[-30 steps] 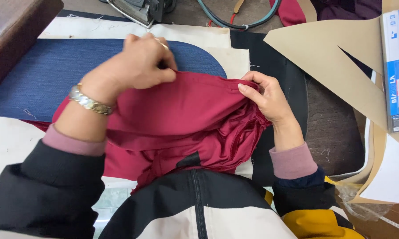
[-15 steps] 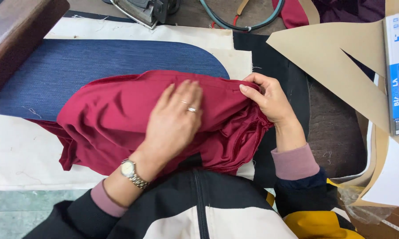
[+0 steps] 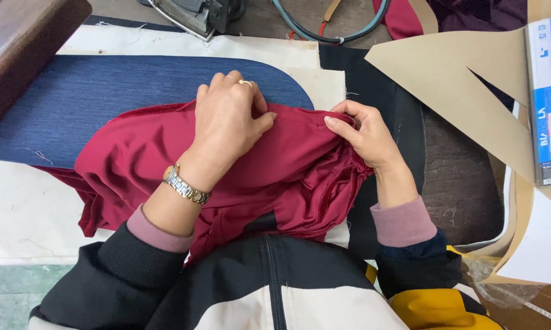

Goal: A person is pressing the edges of a red garment with a steam iron and then folding it on an ironing board.

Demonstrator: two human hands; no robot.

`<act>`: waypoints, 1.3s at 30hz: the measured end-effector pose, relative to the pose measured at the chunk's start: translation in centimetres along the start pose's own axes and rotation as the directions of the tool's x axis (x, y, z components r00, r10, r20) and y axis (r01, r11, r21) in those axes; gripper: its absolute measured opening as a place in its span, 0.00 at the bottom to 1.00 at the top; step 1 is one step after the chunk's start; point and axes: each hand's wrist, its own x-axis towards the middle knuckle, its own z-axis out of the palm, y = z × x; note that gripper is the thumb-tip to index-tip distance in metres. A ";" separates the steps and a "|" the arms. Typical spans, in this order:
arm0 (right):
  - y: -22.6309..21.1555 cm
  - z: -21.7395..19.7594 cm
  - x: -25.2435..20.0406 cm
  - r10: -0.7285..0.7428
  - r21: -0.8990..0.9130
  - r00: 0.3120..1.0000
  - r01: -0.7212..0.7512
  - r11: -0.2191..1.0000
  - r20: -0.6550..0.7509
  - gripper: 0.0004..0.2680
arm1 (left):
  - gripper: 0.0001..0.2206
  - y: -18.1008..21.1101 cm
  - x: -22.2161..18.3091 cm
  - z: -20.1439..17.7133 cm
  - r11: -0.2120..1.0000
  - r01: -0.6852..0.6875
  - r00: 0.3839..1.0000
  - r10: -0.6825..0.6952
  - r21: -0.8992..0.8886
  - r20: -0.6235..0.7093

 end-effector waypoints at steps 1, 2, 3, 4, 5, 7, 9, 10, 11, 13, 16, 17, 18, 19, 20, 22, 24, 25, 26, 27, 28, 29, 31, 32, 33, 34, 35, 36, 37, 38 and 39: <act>0.0 0.0 0.0 0.001 0.001 1.000 -0.001 1.000 -0.001 0.04 | 0.09 0.3 0.0 -0.2 1.000 -0.001 1.000 0.001 0.000 0.002; 0.0 0.0 0.0 -0.001 0.002 1.000 0.001 1.000 0.000 0.03 | 0.08 0.5 0.0 -0.4 0.999 0.031 0.999 -0.031 -0.008 0.021; 0.0 0.1 0.0 -0.003 0.003 1.000 0.003 1.000 0.002 0.03 | 0.07 0.7 0.1 -0.6 0.998 0.063 0.997 -0.062 -0.015 0.039; 0.1 0.1 0.0 -0.002 0.004 1.000 0.002 1.000 0.003 0.03 | 0.07 0.7 0.1 -0.6 0.998 0.064 0.997 -0.063 -0.014 0.040; 0.1 0.1 0.0 -0.003 0.002 1.000 0.003 1.000 0.002 0.03 | 0.06 0.7 0.2 -0.6 0.997 0.078 0.996 -0.077 -0.021 0.047; 0.2 0.1 0.1 -0.004 0.001 1.000 0.004 1.000 0.002 0.03 | 0.06 0.6 0.3 -0.8 0.995 0.095 0.994 -0.093 -0.027 0.054; 0.5 -0.1 0.2 -0.005 0.006 1.000 0.005 1.000 0.004 0.03 | 0.06 0.3 0.3 -1.2 0.991 0.103 0.993 -0.097 -0.087 0.068; 0.7 -0.1 0.3 -0.005 0.007 1.000 0.005 1.000 0.004 0.03 | 0.06 0.0 0.4 -1.1 0.991 0.102 0.993 -0.097 -0.087 0.069; 0.9 -0.2 0.3 -0.006 0.007 1.000 0.006 1.000 0.003 0.04 | 0.06 -0.2 0.5 -1.0 0.990 0.101 0.993 -0.094 -0.101 0.069; 0.9 -0.2 0.3 -0.008 0.008 1.000 0.008 1.000 0.004 0.04 | 0.06 -0.1 0.4 -1.0 0.988 0.101 0.993 -0.093 -0.114 0.069; 0.4 0.0 0.2 -0.004 0.012 1.000 0.004 1.000 0.008 0.04 | 0.08 0.7 -0.2 -1.3 0.996 0.070 0.997 -0.068 -0.054 0.028; 0.5 0.0 0.3 -0.004 0.013 1.000 0.004 1.000 0.010 0.04 | 0.09 0.8 -0.4 -1.4 0.997 0.059 0.998 -0.058 -0.055 0.020; 0.6 -0.1 0.2 -0.003 0.013 1.000 0.003 1.000 0.012 0.04 | 0.10 0.9 -0.5 -1.5 0.997 0.048 0.999 -0.047 -0.056 0.012; 0.6 -0.1 0.2 -0.003 0.012 1.000 0.003 1.000 0.013 0.04 | 0.10 0.6 -0.6 -1.6 0.997 0.048 0.999 -0.048 -0.057 0.012; 0.6 -0.1 0.3 -0.008 0.012 1.000 0.008 1.000 0.012 0.04 | 0.10 0.2 -0.6 -1.8 0.998 0.046 0.999 -0.046 -0.052 -0.005; 1.1 -0.3 0.5 -0.015 0.012 1.000 0.015 1.000 0.012 0.04 | 0.09 -0.6 -0.7 -2.3 0.998 0.045 0.999 -0.046 -0.045 -0.023; 2.0 -0.6 0.7 -0.010 0.014 1.000 0.010 1.000 0.009 0.04 | 0.08 -1.6 -1.0 -2.7 0.999 0.037 0.997 -0.036 0.009 -0.072; 1.5 -0.4 0.6 -0.011 0.014 1.000 0.011 1.000 0.010 0.04 | 0.08 -1.4 -1.2 -2.9 0.999 0.038 0.997 -0.037 0.010 -0.072; 1.0 -0.2 0.4 -0.011 0.015 1.000 0.011 1.000 0.007 0.04 | 0.08 -1.2 -1.5 -3.0 0.999 0.016 0.994 -0.011 0.041 -0.109; 0.5 -0.1 0.3 -0.012 0.016 1.000 0.012 1.000 0.005 0.04 | 0.08 -1.1 -1.8 -3.1 0.997 -0.005 0.989 0.015 0.074 -0.145; 0.6 -0.1 0.3 -0.013 0.015 1.000 0.012 1.000 0.007 0.04 | 0.08 -0.6 -1.9 -2.9 0.997 -0.002 0.989 0.013 0.074 -0.147; 0.6 -0.1 0.4 -0.011 0.016 1.000 0.011 1.000 0.009 0.04 | 0.08 -0.2 -2.1 -2.7 0.997 -0.033 0.990 0.042 0.066 -0.136; 0.6 0.0 0.4 -0.009 0.016 1.000 0.009 1.000 0.013 0.04 | 0.09 -0.2 -2.3 -2.3 0.996 -0.061 0.990 0.068 0.058 -0.127; 0.4 0.0 0.3 -0.007 0.018 1.000 0.007 1.000 0.012 0.04 | 0.09 -0.7 -2.3 -2.1 0.995 -0.042 0.987 0.055 0.089 -0.151; 0.3 0.0 0.2 -0.005 0.019 1.000 0.005 1.000 0.011 0.04 | 0.10 -1.2 -2.3 -1.9 0.993 -0.022 0.984 0.042 0.119 -0.175; 0.3 -0.2 0.2 -0.007 0.019 1.000 0.006 1.000 0.011 0.04 | 0.10 -1.6 -2.2 -2.7 0.993 -0.022 0.983 0.043 0.119 -0.176; 0.4 -0.5 0.3 0.019 0.009 0.998 -0.020 1.000 0.059 0.04 | 0.07 -1.9 -2.2 -3.4 0.982 0.034 0.980 0.003 0.184 -0.197; 0.4 -0.7 0.3 0.045 -0.001 0.993 -0.046 0.999 0.109 0.05 | 0.08 -2.4 -2.2 -4.2 0.964 0.092 0.975 -0.037 0.248 -0.220; 0.3 -0.7 0.3 0.045 0.000 0.993 -0.045 0.999 0.111 0.05 | 0.08 -3.2 -2.6 -4.3 0.964 0.093 0.975 -0.038 0.249 -0.220; 0.2 -0.6 0.2 0.053 -0.010 0.993 -0.052 0.999 0.106 0.05 | 0.09 -4.1 -3.0 -4.5 0.954 0.083 0.960 0.002 0.290 -0.282; 0.1 -0.6 0.2 0.061 -0.020 0.993 -0.059 0.998 0.102 0.05 | 0.11 -5.0 -3.3 -4.6 0.941 0.074 0.939 0.045 0.330 -0.340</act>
